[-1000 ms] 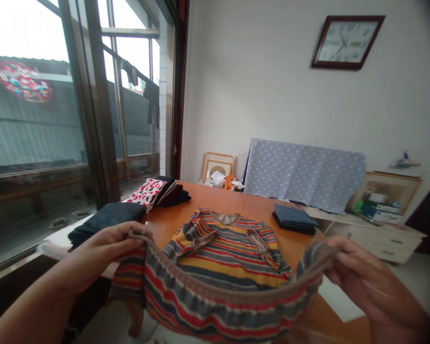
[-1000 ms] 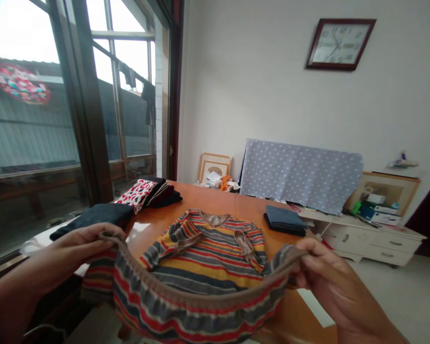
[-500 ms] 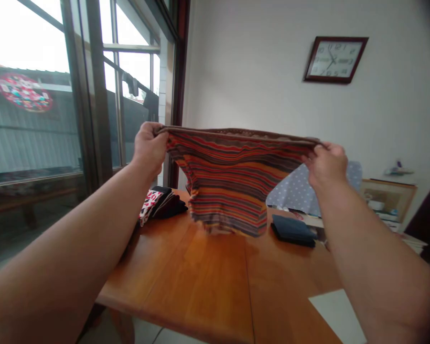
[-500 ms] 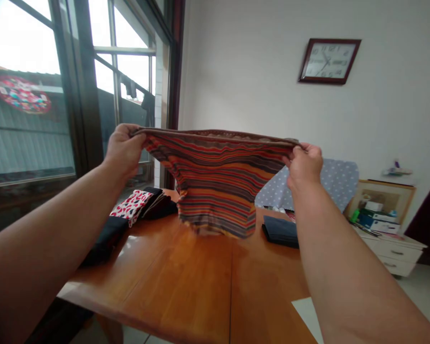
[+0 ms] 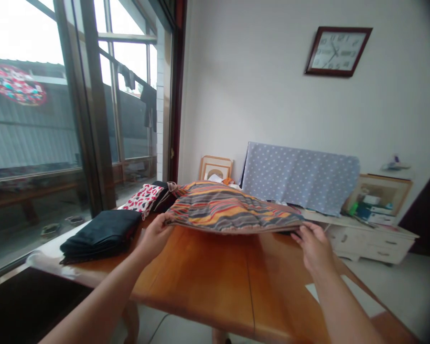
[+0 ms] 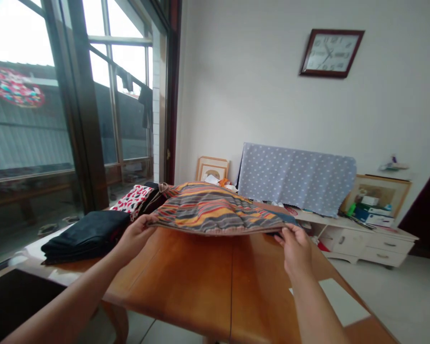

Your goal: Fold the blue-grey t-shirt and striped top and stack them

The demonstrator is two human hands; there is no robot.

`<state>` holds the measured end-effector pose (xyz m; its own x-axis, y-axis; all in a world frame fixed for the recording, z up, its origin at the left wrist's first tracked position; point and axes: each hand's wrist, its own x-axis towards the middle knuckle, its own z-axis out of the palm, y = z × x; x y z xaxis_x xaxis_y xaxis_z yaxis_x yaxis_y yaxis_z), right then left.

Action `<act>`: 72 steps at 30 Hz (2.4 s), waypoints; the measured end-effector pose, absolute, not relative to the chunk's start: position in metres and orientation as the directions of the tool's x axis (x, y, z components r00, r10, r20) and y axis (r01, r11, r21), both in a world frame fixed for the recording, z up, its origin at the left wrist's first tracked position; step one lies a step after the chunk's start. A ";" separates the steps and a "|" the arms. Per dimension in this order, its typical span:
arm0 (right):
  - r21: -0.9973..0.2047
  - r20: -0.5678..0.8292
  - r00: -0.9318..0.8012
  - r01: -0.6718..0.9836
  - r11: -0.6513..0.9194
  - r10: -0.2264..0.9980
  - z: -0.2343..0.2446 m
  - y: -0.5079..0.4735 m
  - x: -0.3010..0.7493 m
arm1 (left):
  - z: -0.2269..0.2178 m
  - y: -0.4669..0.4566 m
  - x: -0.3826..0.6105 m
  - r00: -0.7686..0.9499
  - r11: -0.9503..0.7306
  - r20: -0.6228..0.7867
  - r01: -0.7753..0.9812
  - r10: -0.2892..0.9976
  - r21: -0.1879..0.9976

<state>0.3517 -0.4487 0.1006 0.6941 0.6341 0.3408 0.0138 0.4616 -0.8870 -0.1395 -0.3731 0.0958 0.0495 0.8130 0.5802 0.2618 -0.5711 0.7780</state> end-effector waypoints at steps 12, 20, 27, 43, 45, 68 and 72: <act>-1.000 0.005 0.654 0.008 -0.001 0.757 -0.010 -0.500 0.355 | 0.024 -0.403 -0.152 0.103 -0.410 0.414 0.472 0.905 0.780; -0.992 0.031 0.641 0.116 -0.057 0.767 -0.003 -0.548 0.359 | 0.034 -0.444 -0.159 0.021 -0.334 0.369 0.476 0.929 0.814; -0.969 0.037 0.621 0.213 -0.123 0.783 0.009 -0.588 0.351 | 0.029 -0.472 -0.178 0.042 -0.291 0.327 0.571 0.944 0.767; -0.845 -0.078 0.355 0.472 -0.250 0.932 0.023 -0.659 0.342 | 0.024 -0.496 -0.223 0.302 -0.429 0.311 0.721 0.901 0.544; -0.824 -0.053 0.322 0.520 -0.223 0.945 0.023 -0.657 0.343 | 0.026 -0.498 -0.220 0.305 -0.437 0.329 0.757 0.893 0.485; -0.291 0.293 -0.118 0.934 0.206 0.949 0.038 -0.605 0.241 | 0.041 -0.513 -0.108 0.523 -0.654 0.398 0.658 0.753 0.372; -0.343 0.349 -0.134 0.903 0.260 0.927 0.050 -0.608 0.240 | 0.051 -0.516 -0.120 0.488 -0.671 0.469 0.617 0.737 0.412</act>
